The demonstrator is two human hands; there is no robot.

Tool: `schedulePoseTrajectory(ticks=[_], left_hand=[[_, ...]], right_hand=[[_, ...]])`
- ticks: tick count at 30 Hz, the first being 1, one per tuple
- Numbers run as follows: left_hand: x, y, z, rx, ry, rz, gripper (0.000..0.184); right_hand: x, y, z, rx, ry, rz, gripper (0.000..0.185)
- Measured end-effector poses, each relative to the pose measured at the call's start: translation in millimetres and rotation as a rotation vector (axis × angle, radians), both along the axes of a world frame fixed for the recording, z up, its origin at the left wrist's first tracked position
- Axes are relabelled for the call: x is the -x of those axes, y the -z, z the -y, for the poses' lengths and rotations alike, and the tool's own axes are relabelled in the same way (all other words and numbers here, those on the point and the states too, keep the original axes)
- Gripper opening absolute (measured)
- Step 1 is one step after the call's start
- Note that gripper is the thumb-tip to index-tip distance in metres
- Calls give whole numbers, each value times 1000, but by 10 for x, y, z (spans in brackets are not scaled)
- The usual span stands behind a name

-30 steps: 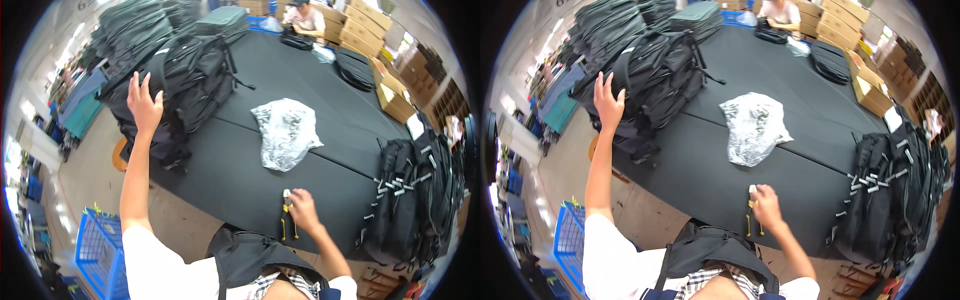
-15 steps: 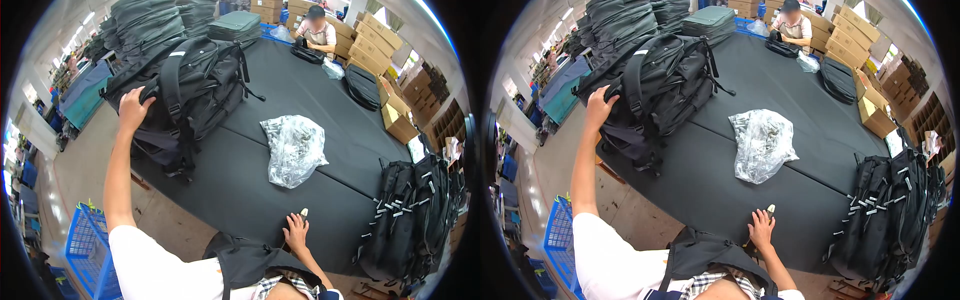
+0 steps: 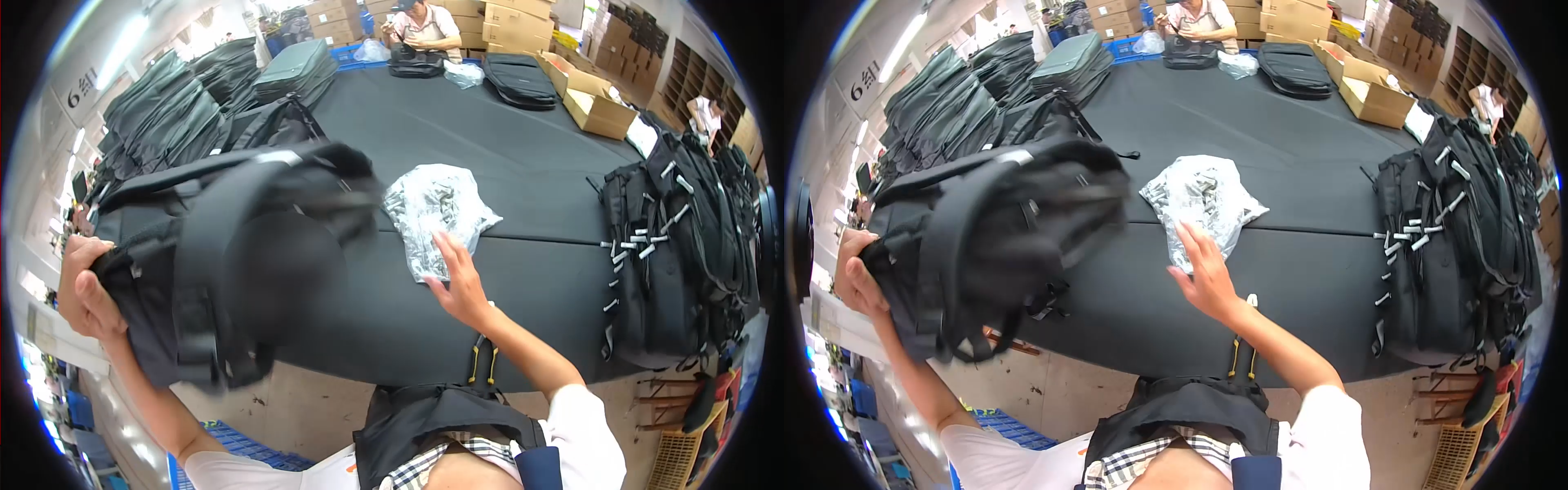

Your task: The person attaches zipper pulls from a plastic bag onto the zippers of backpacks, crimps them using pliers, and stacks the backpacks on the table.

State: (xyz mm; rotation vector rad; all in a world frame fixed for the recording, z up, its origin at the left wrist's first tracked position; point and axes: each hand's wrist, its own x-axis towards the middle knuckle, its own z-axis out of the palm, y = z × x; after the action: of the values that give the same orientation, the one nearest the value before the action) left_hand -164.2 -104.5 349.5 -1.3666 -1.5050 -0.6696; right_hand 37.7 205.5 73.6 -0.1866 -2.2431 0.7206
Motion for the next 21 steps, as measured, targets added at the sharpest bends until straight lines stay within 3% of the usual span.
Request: schedulePoseTrajectory(ticks=[3,4,6,10,12,14,15,16,18,21], left_hand=[[-256,-107,-318,208,215,143,59],[-279,-106,-443,206,210,117,59],[-296,-38,-654,233,279,199,60],[54,72,-1040,364,377,399,57],[277,100,-1277,470,280,272,39],[419,188,-1544,544,112,521,21],[569,328,-1657,544,177,677,19],[689,470,-1737,541,243,830,19],[695,597,-1789,578,195,856,26],[539,856,-1822,605,217,920,29]], right_hand=[[50,-313,23,84,-17,-200,81],[-46,-264,36,152,39,-288,77],[-412,-167,-49,-22,-53,-120,65],[-994,-223,224,-32,-29,-139,49],[-1207,-379,322,-43,35,-128,45],[-1384,-514,476,-57,139,-53,46],[-1414,-563,560,-44,153,28,45],[-1387,-648,637,-76,179,128,41],[-1235,-612,667,-58,135,308,41],[-1012,-751,626,-25,104,311,38]])
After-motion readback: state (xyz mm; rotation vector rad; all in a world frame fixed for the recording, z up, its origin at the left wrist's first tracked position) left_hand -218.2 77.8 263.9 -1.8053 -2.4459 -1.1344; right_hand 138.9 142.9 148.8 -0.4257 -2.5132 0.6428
